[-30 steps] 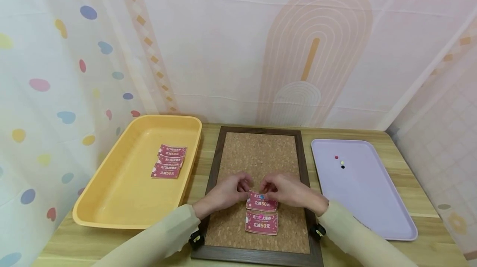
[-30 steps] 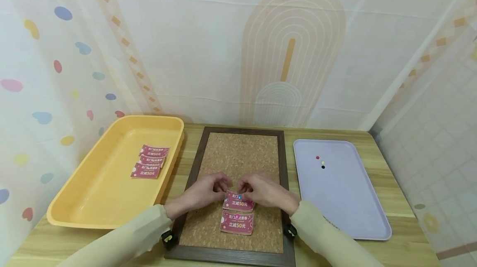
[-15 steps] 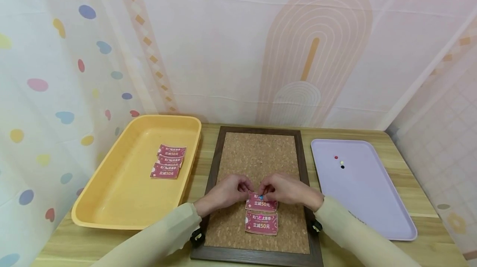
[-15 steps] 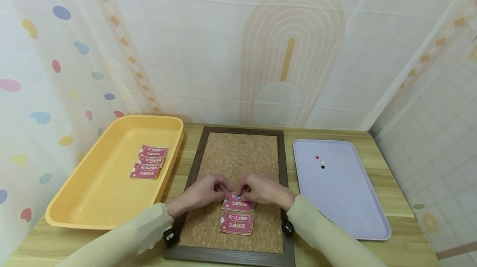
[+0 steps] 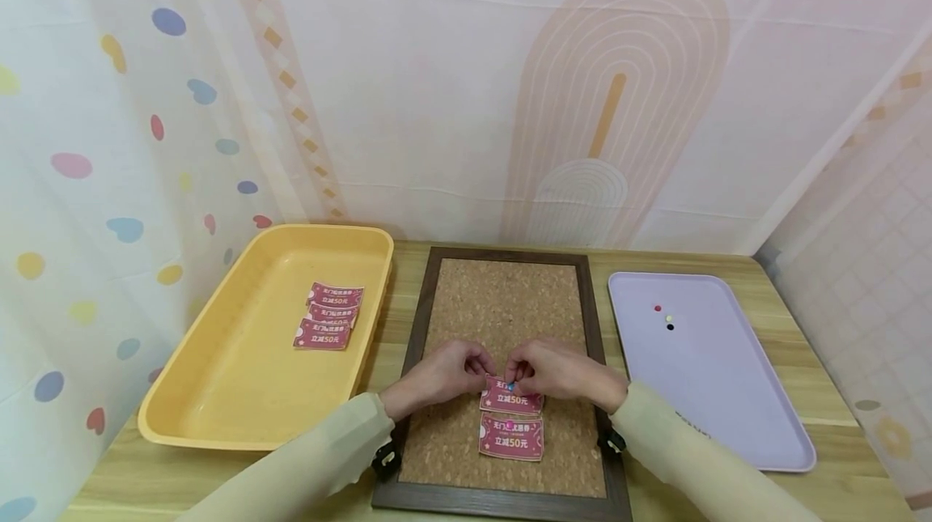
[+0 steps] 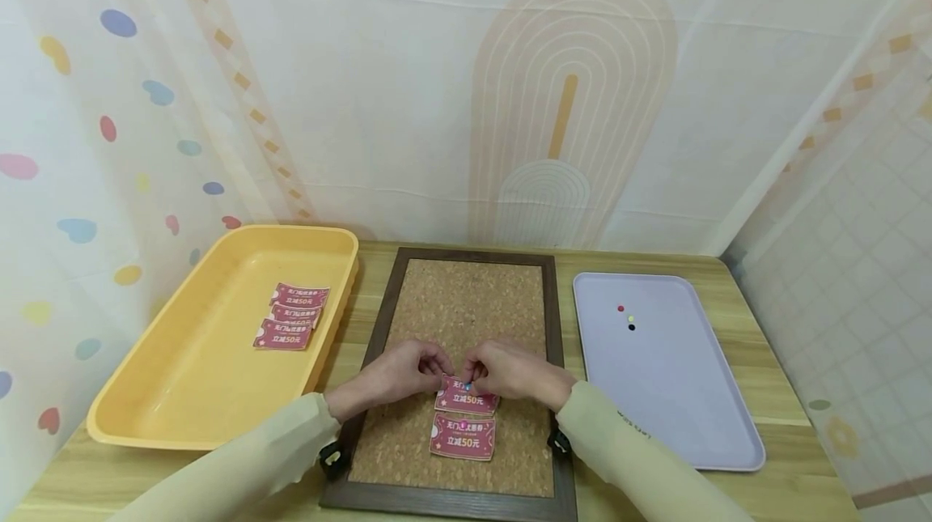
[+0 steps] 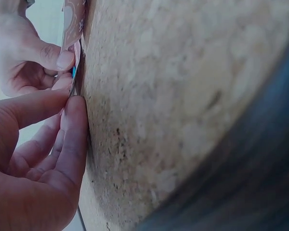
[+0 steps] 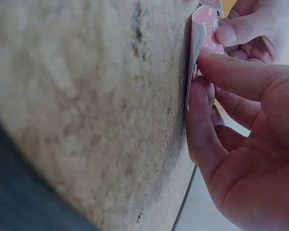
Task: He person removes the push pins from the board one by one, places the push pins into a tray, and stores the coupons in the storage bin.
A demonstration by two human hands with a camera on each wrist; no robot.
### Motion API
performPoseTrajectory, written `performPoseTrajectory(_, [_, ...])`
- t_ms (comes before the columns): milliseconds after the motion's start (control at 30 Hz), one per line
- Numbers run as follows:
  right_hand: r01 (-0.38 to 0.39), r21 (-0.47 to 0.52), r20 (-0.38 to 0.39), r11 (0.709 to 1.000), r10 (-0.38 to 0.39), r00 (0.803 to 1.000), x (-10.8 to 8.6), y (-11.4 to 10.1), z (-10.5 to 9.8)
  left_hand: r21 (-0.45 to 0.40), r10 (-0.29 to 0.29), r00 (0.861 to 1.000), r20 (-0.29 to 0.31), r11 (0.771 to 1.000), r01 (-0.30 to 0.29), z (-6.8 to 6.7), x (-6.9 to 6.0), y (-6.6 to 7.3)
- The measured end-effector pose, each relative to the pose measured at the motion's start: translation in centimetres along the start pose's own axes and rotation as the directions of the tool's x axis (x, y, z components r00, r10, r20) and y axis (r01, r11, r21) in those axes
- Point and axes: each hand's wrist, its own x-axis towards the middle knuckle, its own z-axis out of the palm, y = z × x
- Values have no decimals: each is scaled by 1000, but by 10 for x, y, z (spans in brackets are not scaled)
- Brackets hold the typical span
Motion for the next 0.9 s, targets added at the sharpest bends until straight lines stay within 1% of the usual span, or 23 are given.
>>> performPoseTrajectory(133, [3, 1, -1, 1000, -3, 1000, -1, -1, 0, 4, -7, 1000, 15, 1000, 6, -1, 1, 1])
performPoseTrajectory(300, [-1, 6, 0, 1000, 1, 1000, -2, -1, 0, 10, -1, 1000, 29, 1000, 1, -2, 2, 2])
performPoseTrajectory(667, [-11, 91, 21, 996, 9, 1000, -1, 1, -2, 3, 5, 998, 61, 1000, -6, -5, 3, 1])
performPoseTrajectory(767, [-17, 96, 26, 995, 14, 1000, 0, 2, -2, 1, 6, 998, 60, 1000, -6, -6, 2, 1])
performPoseTrajectory(900, [-25, 91, 28, 996, 22, 999, 2, 1, -2, -8, -11, 999, 49, 1000, 11, -5, 1, 0])
